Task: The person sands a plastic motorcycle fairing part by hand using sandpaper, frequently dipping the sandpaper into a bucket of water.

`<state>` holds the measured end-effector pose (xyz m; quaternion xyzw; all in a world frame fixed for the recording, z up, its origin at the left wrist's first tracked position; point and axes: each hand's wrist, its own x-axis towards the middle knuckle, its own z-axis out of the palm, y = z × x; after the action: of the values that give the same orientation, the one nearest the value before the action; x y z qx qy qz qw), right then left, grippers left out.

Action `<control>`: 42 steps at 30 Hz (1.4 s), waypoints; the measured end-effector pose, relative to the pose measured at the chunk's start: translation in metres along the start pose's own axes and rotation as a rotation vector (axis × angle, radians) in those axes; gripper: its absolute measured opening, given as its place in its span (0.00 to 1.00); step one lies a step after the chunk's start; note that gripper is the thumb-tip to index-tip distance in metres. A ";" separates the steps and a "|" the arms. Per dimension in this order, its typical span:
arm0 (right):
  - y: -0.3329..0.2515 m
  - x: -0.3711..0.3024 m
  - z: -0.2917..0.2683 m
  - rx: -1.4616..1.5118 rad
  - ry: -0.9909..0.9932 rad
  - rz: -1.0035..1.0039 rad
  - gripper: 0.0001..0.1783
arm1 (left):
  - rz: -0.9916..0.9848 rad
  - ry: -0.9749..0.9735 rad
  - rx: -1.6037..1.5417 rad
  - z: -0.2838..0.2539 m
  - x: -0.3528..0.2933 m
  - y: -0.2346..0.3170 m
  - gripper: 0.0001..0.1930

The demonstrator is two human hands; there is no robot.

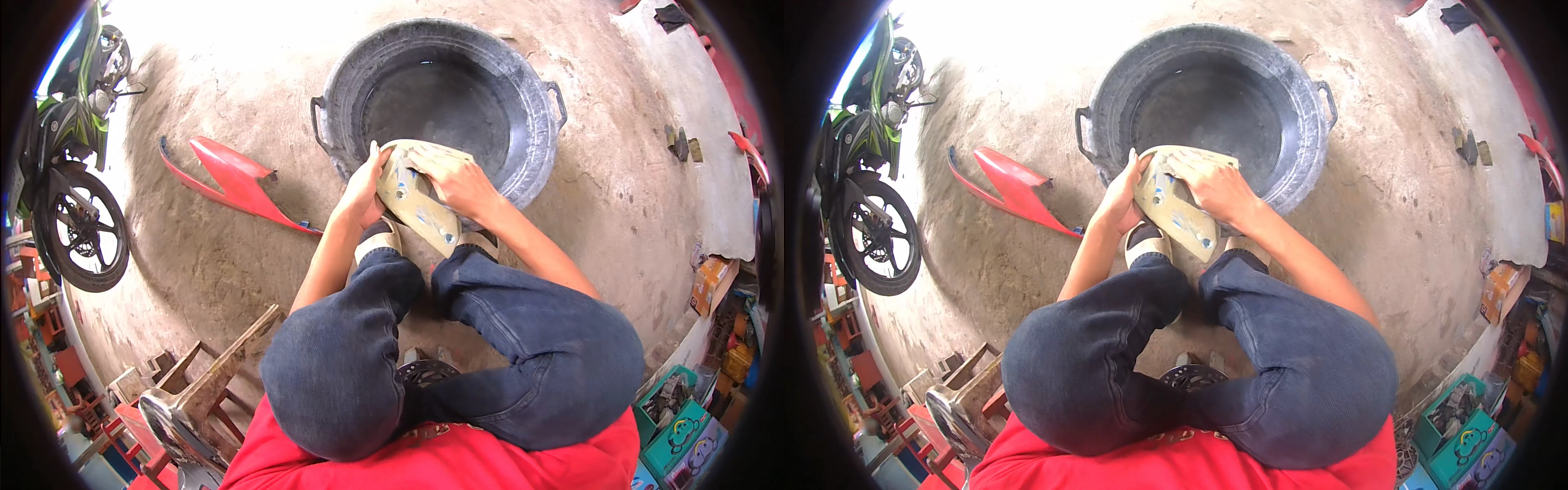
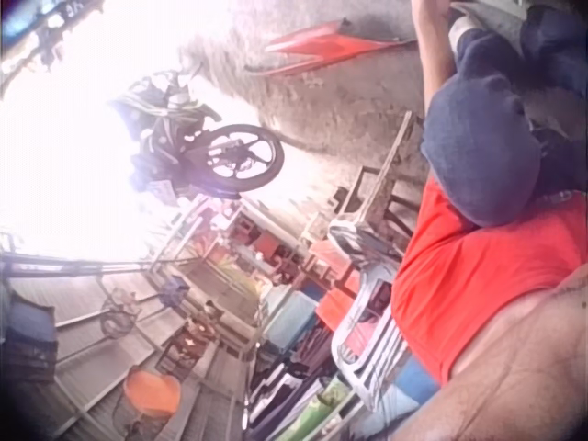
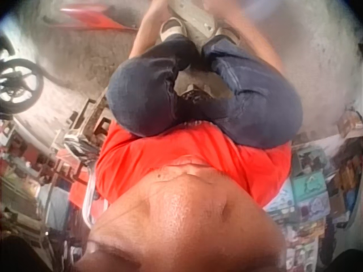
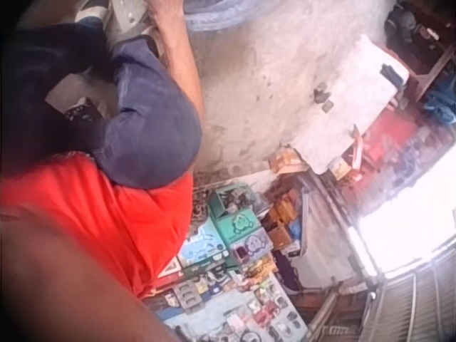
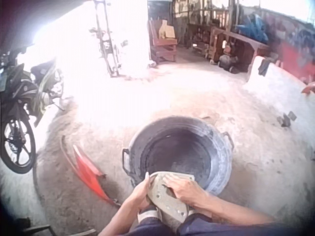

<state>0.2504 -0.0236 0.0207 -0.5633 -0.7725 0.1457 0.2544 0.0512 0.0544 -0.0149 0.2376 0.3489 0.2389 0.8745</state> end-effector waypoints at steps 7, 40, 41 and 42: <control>-0.015 -0.012 0.010 -0.149 -0.011 -0.245 0.17 | -0.005 0.057 -0.020 0.003 -0.008 -0.001 0.39; -0.029 -0.020 0.011 -0.073 0.038 -0.341 0.22 | -0.063 0.048 -0.031 0.005 -0.002 -0.005 0.35; -0.025 -0.017 0.010 -0.071 0.038 -0.339 0.22 | -0.066 0.050 -0.031 0.004 -0.001 -0.005 0.35; -0.021 -0.010 0.012 -0.086 0.039 -0.326 0.21 | -0.017 0.048 -0.038 -0.002 -0.003 -0.005 0.35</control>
<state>0.2299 -0.0389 0.0195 -0.4436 -0.8540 0.0583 0.2656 0.0494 0.0492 -0.0173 0.2124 0.3670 0.2437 0.8723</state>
